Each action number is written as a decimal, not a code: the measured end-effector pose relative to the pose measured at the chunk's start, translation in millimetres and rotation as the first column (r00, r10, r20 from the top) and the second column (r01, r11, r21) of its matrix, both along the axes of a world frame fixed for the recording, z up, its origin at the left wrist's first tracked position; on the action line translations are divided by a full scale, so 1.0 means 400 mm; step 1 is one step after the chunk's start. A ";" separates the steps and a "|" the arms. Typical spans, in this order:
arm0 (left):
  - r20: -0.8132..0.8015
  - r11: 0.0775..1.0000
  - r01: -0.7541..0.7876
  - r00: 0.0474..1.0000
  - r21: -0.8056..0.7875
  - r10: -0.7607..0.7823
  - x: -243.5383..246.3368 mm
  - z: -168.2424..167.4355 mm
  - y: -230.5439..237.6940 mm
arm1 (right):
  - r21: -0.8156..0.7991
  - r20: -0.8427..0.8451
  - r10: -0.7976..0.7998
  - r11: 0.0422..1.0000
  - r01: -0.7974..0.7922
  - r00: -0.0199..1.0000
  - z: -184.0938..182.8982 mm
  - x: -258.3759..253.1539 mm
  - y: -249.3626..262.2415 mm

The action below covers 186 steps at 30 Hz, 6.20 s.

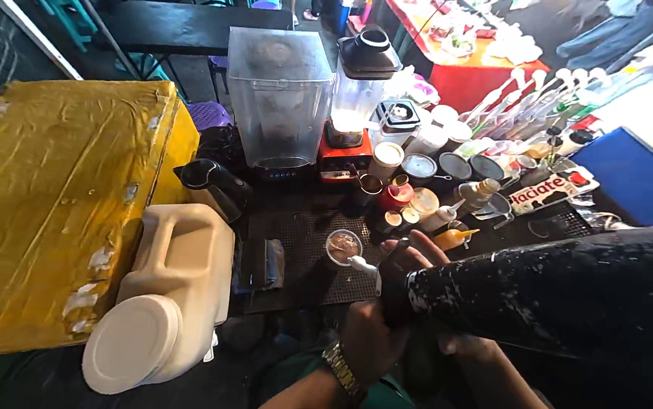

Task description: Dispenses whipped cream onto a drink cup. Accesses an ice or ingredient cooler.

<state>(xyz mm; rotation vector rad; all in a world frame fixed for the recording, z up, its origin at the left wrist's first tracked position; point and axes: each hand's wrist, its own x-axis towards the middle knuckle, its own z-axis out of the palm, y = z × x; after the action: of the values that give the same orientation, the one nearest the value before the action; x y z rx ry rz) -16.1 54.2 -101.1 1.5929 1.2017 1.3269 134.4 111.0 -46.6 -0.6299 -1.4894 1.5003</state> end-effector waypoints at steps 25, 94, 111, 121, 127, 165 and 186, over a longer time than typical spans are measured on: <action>0.147 0.917 0.053 0.989 -0.396 0.006 0.000 -0.064 0.133 | -0.228 0.195 0.027 0.974 0.019 0.980 -0.065 -0.039 0.157; 0.149 0.793 0.122 0.988 -0.597 -0.040 -0.023 -0.066 0.180 | -0.230 0.169 -0.030 0.971 0.069 0.985 -0.137 -0.072 0.201; 0.144 0.790 0.098 0.989 -0.605 -0.012 -0.018 -0.066 0.178 | -0.243 0.155 -0.041 0.967 0.078 0.987 -0.138 -0.077 0.201; 0.151 0.785 0.108 0.988 -0.610 -0.018 -0.018 -0.070 0.179 | -0.253 0.135 -0.030 0.965 0.064 0.990 -0.143 -0.075 0.203; 0.146 0.795 0.095 0.989 -0.599 -0.009 -0.018 -0.072 0.179 | -0.242 0.135 -0.029 0.968 0.061 0.990 -0.140 -0.081 0.205; 0.133 0.774 0.105 0.991 -0.625 -0.028 -0.020 -0.069 0.182 | -0.254 0.138 -0.026 0.965 0.061 0.990 -0.142 -0.082 0.205; 0.147 0.716 0.154 0.986 -0.681 -0.071 -0.026 -0.062 0.188 | -0.249 0.131 -0.027 0.967 0.060 0.991 -0.147 -0.081 0.207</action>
<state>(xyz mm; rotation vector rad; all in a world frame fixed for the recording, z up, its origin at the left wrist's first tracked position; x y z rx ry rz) -26.5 129.5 -126.0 1.0035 1.2988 0.7240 102.1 194.0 -105.4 -0.9187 -1.3784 1.6564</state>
